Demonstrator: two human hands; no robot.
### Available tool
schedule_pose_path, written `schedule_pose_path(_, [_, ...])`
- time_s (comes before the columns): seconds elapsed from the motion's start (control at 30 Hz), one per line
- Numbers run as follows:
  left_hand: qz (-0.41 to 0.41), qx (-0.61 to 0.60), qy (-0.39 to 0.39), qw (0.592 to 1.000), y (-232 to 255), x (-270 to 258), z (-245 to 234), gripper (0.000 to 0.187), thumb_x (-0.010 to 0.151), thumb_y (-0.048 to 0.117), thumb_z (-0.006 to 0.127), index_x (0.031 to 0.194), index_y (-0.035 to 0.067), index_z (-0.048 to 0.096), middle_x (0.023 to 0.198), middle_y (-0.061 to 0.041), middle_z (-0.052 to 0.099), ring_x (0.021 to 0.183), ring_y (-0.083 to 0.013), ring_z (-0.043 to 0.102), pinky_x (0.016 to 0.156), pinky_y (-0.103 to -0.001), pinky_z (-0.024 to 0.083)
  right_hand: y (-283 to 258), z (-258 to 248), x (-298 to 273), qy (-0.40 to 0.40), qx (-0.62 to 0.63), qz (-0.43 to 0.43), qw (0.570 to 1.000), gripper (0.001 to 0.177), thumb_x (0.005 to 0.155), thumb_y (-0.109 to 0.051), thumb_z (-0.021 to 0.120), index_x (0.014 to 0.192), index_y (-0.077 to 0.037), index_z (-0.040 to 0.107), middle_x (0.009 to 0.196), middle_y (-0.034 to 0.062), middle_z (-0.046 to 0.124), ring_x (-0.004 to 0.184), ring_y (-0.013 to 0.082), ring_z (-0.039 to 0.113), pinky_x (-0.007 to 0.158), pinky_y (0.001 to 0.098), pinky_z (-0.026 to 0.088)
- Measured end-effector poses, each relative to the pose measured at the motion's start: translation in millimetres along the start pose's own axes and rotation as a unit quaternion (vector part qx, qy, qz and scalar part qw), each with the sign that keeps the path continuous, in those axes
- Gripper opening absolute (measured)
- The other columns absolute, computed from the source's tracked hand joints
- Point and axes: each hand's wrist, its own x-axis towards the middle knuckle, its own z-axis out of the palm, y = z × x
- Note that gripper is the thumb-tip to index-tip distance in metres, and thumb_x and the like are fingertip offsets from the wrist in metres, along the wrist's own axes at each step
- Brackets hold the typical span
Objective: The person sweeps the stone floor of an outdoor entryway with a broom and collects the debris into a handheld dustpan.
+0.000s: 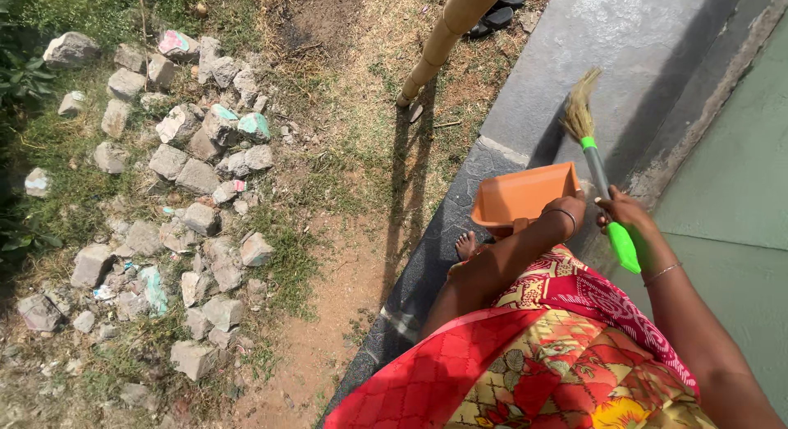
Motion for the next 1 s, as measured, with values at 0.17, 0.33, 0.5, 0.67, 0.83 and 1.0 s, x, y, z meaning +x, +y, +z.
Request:
schedule_pose_path(0.17, [0.001,-0.011,0.035,0.999,-4.7,3.2,-2.8,0.052,0.108,0.026,0.026,0.150,-0.001,0.041,0.132,-0.023,0.068,0.118,-0.0410,0.069,0.095,-0.053,0.058,-4.4,-9.2,-2.8,-0.077,-0.063,0.023,0.995,0.083,0.099,-0.021,0.059,0.169,-0.030,0.017,0.073,0.0020,0.045,0.057,0.0133,0.046,0.048,0.0305,0.039])
schedule_pose_path(0.33, [-0.032,-0.007,0.039,0.999,-1.6,2.6,-8.4,0.050,0.102,0.024,0.037,0.147,0.002,0.040,0.131,-0.017,0.066,0.115,-0.0374,0.069,0.092,-0.051,0.057,-5.7,-15.2,-14.2,-0.111,-0.046,0.033,0.992,0.082,0.099,-0.023,0.057,0.168,-0.035,0.016,0.076,0.0026,0.050,0.057,0.0128,0.045,0.049,0.0305,0.040])
schedule_pose_path(0.5, [-0.040,-0.013,0.101,0.994,-5.3,2.9,4.6,0.054,0.097,0.013,0.053,0.147,-0.001,0.041,0.126,-0.018,0.071,0.110,-0.0360,0.073,0.085,-0.051,0.061,-7.3,-33.2,-29.0,-0.160,0.003,0.017,0.987,0.044,0.106,-0.025,0.051,0.145,-0.026,0.033,0.082,0.0028,0.048,0.060,0.0094,0.040,0.050,0.0255,0.037])
schedule_pose_path(0.67, [-0.115,-0.159,0.128,0.972,-18.0,-5.3,33.4,0.040,0.100,0.016,0.049,0.136,-0.002,0.053,0.120,-0.025,0.072,0.107,-0.0395,0.074,0.084,-0.052,0.060,1.3,-54.2,-52.0,-0.171,0.120,0.092,0.973,0.016,0.116,-0.025,0.047,0.123,-0.016,0.036,0.086,-0.0011,0.046,0.069,0.0057,0.044,0.056,0.0211,0.041])
schedule_pose_path(0.83, [-0.121,-0.163,0.175,0.963,-36.6,-21.5,59.7,0.035,0.097,0.012,0.052,0.128,-0.003,0.058,0.119,-0.026,0.073,0.108,-0.0386,0.075,0.086,-0.051,0.061,11.2,-59.3,-57.8,-0.246,0.138,0.325,0.902,0.032,0.113,-0.037,0.044,0.099,-0.009,0.049,0.076,-0.0072,0.049,0.062,0.0052,0.049,0.053,0.0199,0.046])
schedule_pose_path(1.0, [-0.152,-0.204,0.186,0.949,-53.8,-31.6,78.6,0.035,0.096,0.015,0.054,0.125,-0.004,0.058,0.117,-0.026,0.073,0.107,-0.0374,0.074,0.086,-0.049,0.061,36.8,-62.4,-26.3,-0.232,-0.070,0.297,0.924,0.029,0.110,-0.034,0.037,0.099,-0.012,0.053,0.078,-0.0072,0.049,0.063,0.0052,0.047,0.054,0.0195,0.043])
